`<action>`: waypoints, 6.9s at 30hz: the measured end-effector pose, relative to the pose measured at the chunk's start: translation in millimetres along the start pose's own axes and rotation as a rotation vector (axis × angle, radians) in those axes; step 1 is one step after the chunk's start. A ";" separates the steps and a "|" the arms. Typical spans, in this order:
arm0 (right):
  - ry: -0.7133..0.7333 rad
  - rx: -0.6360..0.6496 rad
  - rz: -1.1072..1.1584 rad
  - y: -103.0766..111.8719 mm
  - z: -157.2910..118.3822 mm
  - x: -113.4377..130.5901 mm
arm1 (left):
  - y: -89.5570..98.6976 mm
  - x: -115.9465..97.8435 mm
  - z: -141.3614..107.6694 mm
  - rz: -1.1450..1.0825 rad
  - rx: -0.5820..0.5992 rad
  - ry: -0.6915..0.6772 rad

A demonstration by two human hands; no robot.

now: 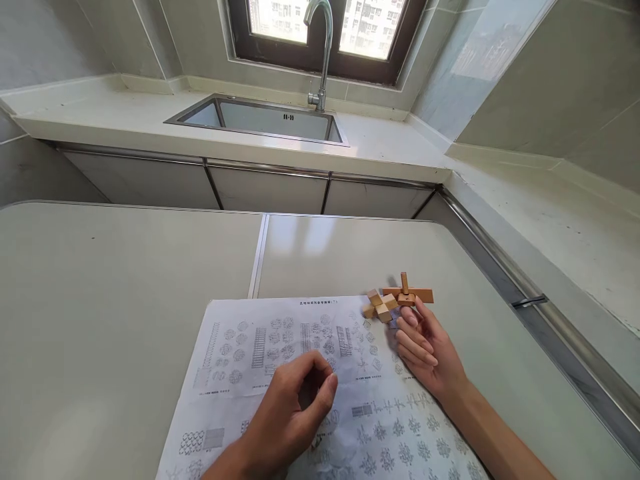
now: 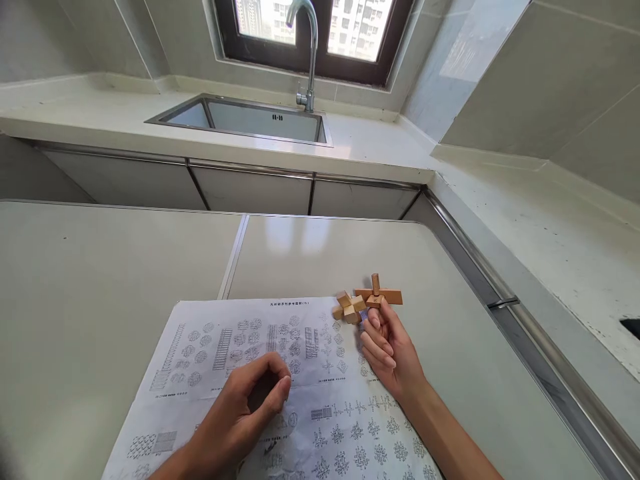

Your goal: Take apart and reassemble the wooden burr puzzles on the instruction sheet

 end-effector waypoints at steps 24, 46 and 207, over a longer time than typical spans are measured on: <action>0.556 -0.295 -0.786 9.6 -10.9 11.3 | 0.1 0.7 -1.1 0.018 -0.017 -0.020; 0.513 0.671 -1.460 -30.6 -47.1 -49.8 | 1.8 -2.0 -4.3 -0.488 0.196 -0.020; 0.614 0.440 -1.605 -34.9 -41.1 -63.3 | 5.4 10.2 1.1 -0.608 -0.210 0.057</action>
Point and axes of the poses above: each hand's wrist, its own z-axis towards the middle knuckle, its own y-axis out of the back of the hand, x = y × z, the point moved 2 cm from there along z, towards the middle knuckle, and after that the axes turned 8 degrees about z, right-handed, at the moved point
